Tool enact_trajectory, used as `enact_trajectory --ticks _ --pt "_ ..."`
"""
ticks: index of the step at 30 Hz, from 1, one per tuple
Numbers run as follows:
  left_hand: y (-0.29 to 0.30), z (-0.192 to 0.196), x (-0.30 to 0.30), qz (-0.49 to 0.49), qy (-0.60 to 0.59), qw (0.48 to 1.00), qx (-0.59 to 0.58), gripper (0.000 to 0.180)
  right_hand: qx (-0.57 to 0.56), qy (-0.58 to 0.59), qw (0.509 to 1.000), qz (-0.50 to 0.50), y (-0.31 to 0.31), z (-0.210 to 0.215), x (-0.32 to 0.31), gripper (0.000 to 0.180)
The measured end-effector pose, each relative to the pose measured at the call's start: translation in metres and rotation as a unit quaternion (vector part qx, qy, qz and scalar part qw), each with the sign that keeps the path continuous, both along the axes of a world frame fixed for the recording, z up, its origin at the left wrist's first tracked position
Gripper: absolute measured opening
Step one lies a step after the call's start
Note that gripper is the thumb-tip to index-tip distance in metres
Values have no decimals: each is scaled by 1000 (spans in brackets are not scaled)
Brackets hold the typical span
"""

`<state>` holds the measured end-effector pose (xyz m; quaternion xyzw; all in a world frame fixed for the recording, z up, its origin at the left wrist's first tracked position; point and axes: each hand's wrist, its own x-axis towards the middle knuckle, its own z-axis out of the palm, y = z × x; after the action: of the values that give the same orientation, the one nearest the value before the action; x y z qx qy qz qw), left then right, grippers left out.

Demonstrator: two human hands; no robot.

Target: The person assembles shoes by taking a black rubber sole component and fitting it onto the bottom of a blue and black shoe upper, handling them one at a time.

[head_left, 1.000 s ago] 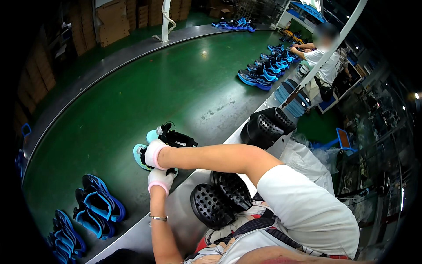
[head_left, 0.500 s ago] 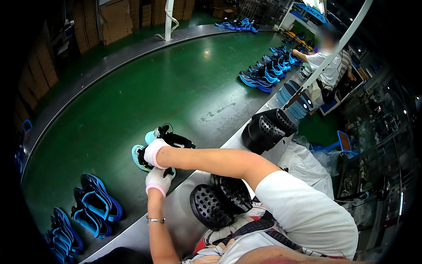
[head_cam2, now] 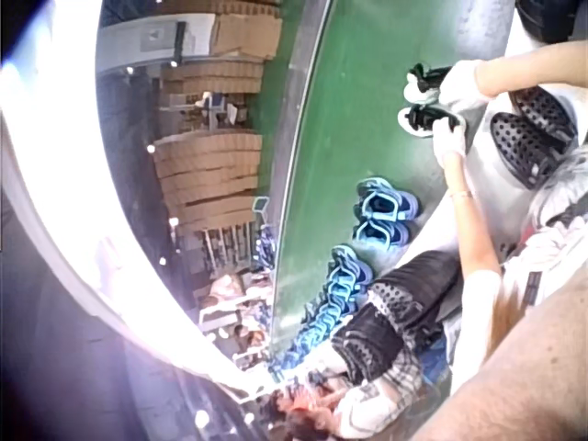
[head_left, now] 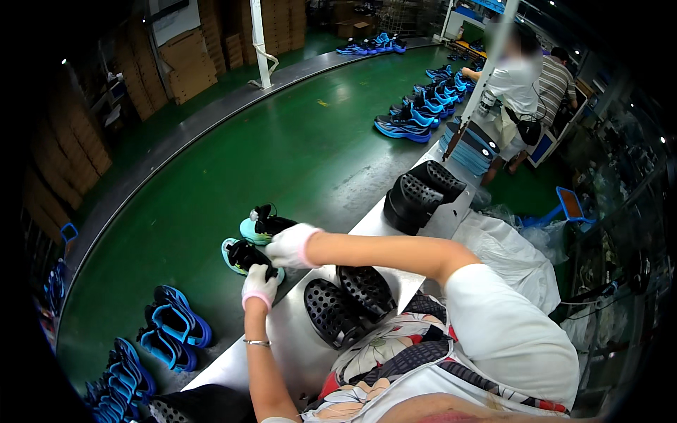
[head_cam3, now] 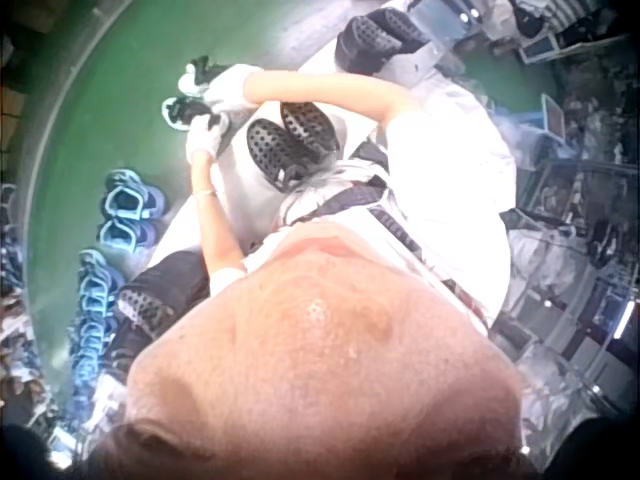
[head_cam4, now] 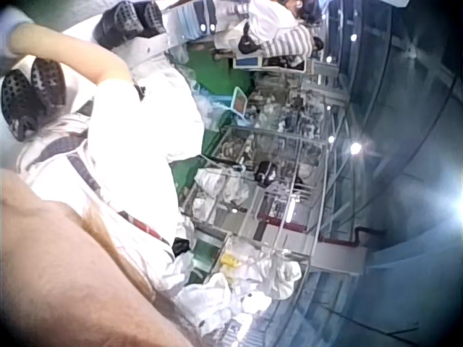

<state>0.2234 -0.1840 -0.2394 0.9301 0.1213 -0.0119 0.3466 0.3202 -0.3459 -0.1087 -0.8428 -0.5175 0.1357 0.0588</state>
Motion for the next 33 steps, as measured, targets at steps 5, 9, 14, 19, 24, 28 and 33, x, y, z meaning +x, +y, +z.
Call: enact_trajectory --ticks 5,9,14,19,24,28,33 --pt "-18 58 -23 83 -240 967 -36 37 91 -65 979 -170 -157 67 -6 32" --pt "-7 62 -16 320 -188 929 -14 56 182 -178 906 -337 -269 87 12 26" --pt "15 34 16 221 -70 973 16 73 165 -222 842 -464 -355 85 31 29" --pt "41 34 39 170 84 982 16 74 116 -169 851 -484 -382 54 34 35" --pt "55 21 50 154 131 979 26 82 114 -118 866 -472 -380 53 37 40" --pt "54 21 49 140 147 977 57 85 102 -104 874 -464 -385 53 34 42" --pt "35 27 41 158 91 981 68 73 84 -111 868 -477 -384 60 33 40"
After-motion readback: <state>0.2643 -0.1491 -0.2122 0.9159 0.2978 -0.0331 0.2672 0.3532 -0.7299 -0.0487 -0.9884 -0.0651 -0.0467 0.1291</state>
